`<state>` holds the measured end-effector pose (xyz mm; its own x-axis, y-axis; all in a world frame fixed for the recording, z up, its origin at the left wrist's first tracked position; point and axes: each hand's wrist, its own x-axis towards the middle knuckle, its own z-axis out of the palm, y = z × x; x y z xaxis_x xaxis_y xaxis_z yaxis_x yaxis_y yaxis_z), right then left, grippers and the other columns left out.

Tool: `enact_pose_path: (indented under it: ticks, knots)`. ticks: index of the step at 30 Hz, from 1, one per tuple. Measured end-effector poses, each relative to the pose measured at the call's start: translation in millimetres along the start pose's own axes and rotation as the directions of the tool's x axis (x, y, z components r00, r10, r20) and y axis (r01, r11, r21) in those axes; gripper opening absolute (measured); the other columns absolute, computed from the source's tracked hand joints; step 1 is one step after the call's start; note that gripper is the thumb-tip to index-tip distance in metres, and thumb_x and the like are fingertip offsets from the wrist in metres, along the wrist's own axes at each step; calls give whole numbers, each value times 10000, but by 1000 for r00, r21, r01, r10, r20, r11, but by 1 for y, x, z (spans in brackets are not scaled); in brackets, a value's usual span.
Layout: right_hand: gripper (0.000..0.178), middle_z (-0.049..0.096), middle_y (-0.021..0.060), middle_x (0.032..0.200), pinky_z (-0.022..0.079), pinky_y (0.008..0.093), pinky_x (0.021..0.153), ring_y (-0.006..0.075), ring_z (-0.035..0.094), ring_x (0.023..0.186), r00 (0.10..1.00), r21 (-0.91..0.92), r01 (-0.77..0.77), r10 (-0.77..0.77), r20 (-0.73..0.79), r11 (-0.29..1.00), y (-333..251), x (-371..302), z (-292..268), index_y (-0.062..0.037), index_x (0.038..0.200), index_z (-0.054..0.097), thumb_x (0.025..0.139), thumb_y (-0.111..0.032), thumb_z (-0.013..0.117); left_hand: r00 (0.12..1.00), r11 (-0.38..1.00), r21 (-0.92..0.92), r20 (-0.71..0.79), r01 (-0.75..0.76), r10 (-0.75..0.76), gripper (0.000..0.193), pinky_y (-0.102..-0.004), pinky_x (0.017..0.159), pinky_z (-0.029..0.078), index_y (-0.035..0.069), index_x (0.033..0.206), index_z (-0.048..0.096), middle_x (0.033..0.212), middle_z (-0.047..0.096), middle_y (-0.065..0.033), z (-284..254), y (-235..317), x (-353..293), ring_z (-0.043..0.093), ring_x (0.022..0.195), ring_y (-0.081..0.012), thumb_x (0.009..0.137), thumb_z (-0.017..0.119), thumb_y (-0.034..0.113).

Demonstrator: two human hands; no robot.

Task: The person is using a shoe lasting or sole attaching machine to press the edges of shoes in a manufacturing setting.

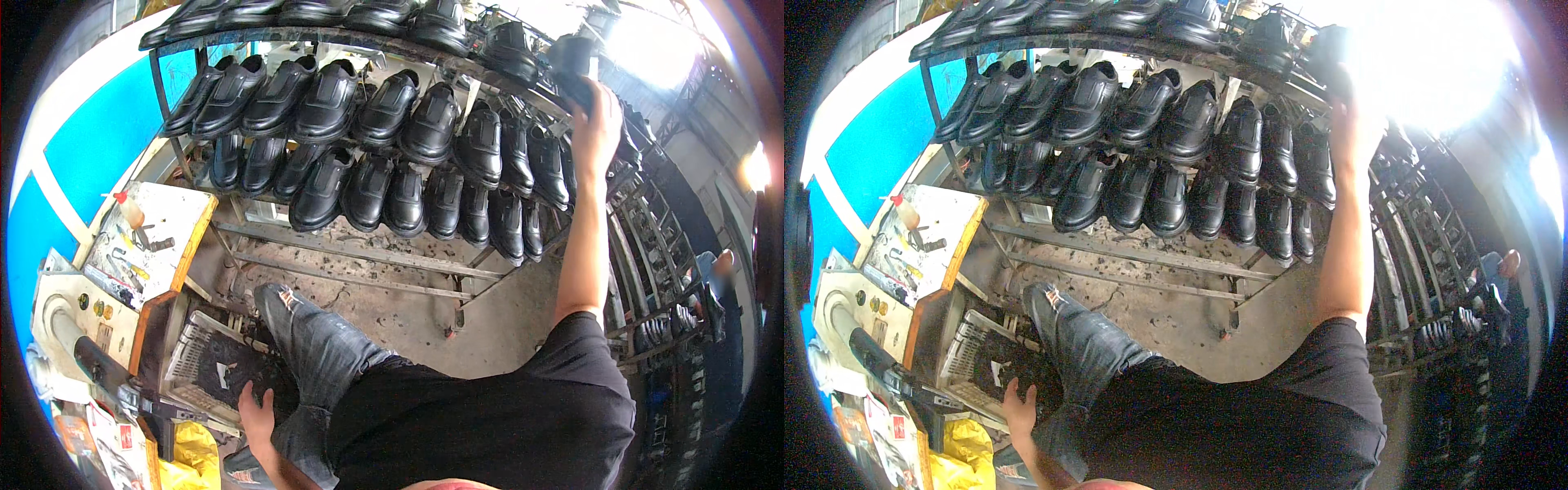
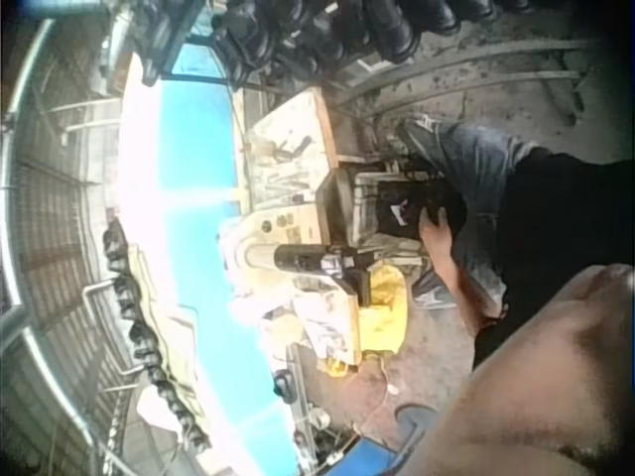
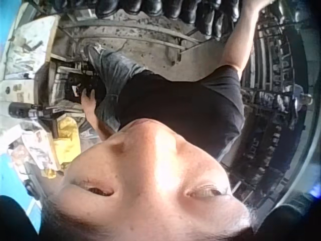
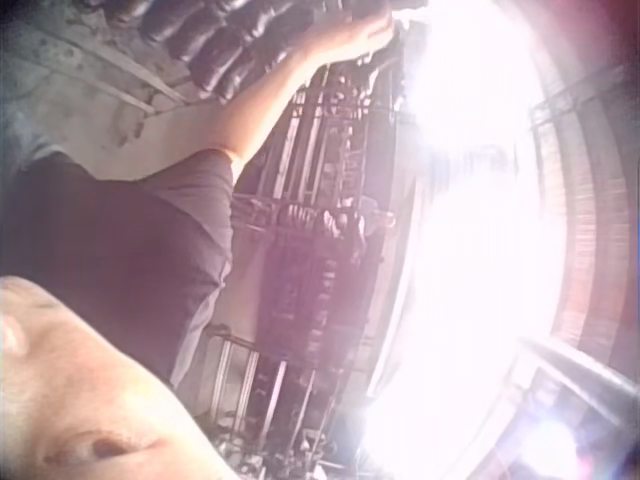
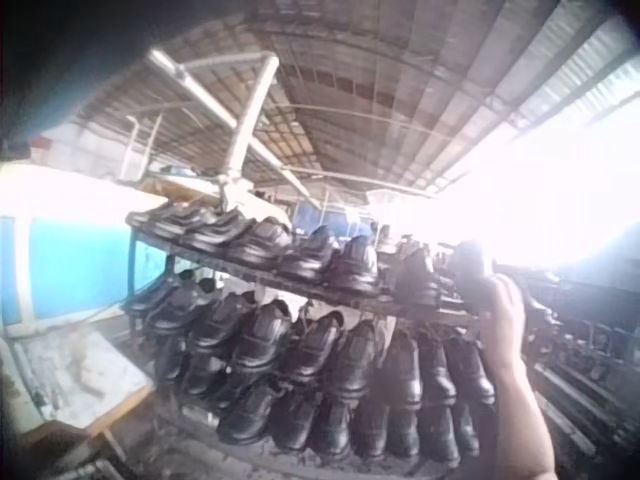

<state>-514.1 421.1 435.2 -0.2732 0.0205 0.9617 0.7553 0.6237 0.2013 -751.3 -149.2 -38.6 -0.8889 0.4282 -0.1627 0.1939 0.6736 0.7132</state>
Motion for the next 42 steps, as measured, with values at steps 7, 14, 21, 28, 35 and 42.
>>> enact_pose_path:
  ticks: [7, 14, 21, 28, 35, 42]
  knots:
    - [647, 573, 142, 1423, 436, 401, 1087, 328, 548, 1307, 966, -330, 35, 53, 252, 943, 47, 5, 1, -104, 1411, 547, 819, -158, 801, 996, 983, -161, -10, -91, 90, 554, -452, 1117, 395, -40, 1404, 528, 1398, 567, -255, 18, 6, 1, 512, 1331, -408, 955, 692, 241]
    - [444, 656, 149, 1323, 479, 421, 1025, 347, 626, 1212, 983, -230, -66, 102, 152, 971, 164, -4, 8, -90, 1336, 613, 924, -218, 718, 983, 988, -124, 150, -89, 107, 547, -442, 1110, 407, -24, 1405, 530, 1402, 565, -251, 20, 37, 3, 517, 1326, -409, 940, 693, 213]
    - [489, 627, 182, 1273, 512, 456, 997, 316, 639, 1119, 966, 219, -181, 215, -141, 959, -64, -39, -10, 26, 1339, 559, 940, -204, 726, 976, 953, -210, -36, -217, 214, 525, -416, 1082, 442, -12, 1374, 563, 1349, 603, -232, -6, 88, 0, 561, 1285, -374, 912, 717, 185]
    - [588, 631, 149, 1271, 480, 405, 1030, 248, 609, 1164, 630, 677, -699, -648, 429, -231, -293, -188, 33, 37, 1368, 536, 936, -307, 737, 959, -28, -960, -279, -278, 48, 1026, -409, 1135, 399, 83, 1631, 186, 1611, 379, -117, -29, 108, -27, 448, 1423, -276, 831, 828, 127]
    - [850, 596, 104, 1363, 511, 358, 1012, 211, 609, 1204, 114, -357, -892, -902, 416, -277, -414, -318, 33, 14, 1485, 416, 820, -258, 871, 862, 302, -887, -431, -349, -269, 1157, -373, 1173, 348, 46, 1633, 161, 1605, 349, -148, -59, 95, -75, 397, 1439, -237, 741, 898, 66]
    - [857, 594, 143, 1363, 540, 346, 967, 255, 609, 1210, 141, -385, -864, -888, 437, -326, -427, -323, 73, -25, 1517, 373, 785, -77, 818, 821, 456, -803, -523, -383, -231, 1317, -424, 1188, 338, 26, 1626, 146, 1645, 273, -214, -75, 125, -52, 410, 1448, -291, 619, 984, 161]
